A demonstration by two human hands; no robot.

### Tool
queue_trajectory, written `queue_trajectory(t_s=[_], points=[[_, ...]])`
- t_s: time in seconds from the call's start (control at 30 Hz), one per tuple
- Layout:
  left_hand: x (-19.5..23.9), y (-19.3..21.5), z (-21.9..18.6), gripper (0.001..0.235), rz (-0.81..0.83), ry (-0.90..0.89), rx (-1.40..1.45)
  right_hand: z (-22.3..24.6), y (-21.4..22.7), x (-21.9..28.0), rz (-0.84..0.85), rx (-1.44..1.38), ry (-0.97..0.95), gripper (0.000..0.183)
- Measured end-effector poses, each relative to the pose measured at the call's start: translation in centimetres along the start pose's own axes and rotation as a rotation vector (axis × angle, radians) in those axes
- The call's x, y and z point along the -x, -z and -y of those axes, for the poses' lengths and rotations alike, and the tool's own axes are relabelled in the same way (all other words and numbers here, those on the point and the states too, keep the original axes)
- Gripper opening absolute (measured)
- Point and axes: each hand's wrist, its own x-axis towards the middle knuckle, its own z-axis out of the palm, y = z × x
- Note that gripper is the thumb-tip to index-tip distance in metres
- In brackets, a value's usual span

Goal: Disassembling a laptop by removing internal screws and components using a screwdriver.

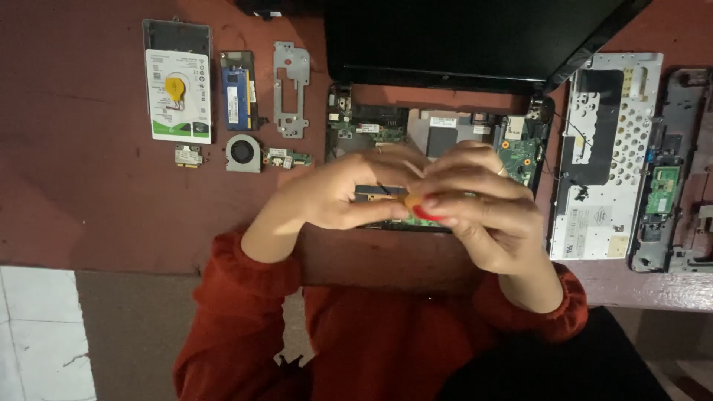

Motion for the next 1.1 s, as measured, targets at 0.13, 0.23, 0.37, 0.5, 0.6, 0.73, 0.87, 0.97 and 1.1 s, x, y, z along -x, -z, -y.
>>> queue_trajectory(t_s=[0.13, 0.23, 0.37, 0.5, 0.6, 0.73, 0.87, 0.97, 1.1], points=[[0.1, -0.2, 0.3, 0.022, 0.002, 0.082, -0.070, -0.1, -0.4, 0.1, -0.039, 0.007, -0.004, 0.018], [-0.1, -0.5, 0.6, 0.020, -0.062, 0.078, -0.078, -0.6, -0.5, 0.4, -0.048, -0.034, -0.016, 0.039], [0.3, -0.4, 1.2, 0.024, -0.013, 0.104, -0.146, -0.6, -0.4, 0.4, -0.048, -0.028, 0.014, 0.021], [0.4, 0.1, 1.2, 0.023, 0.047, 0.049, -0.152, -0.6, -0.2, 0.6, -0.049, -0.035, -0.010, 0.023], [0.3, -0.4, 1.6, 0.026, -0.046, 0.042, -0.213, -1.2, -0.5, 1.1, -0.007, -0.048, 0.009, 0.038], [0.1, -0.4, 1.2, 0.028, -0.048, 0.102, -0.191, -1.1, -0.5, 1.1, -0.051, -0.034, -0.042, 0.031], [0.4, 0.1, 0.8, 0.031, -0.012, 0.113, -0.225, -0.4, -0.1, 0.6, -0.114, -0.208, -0.120, 0.053], [0.4, 0.2, 0.7, 0.024, -0.043, 0.083, -0.217, 0.2, -0.1, 0.2, -0.109, -0.200, -0.124, 0.033], [0.2, 0.2, 0.3, 0.017, -0.074, 0.068, -0.199, 1.0, -0.2, -0.3, -0.065, -0.098, -0.094, 0.016]])
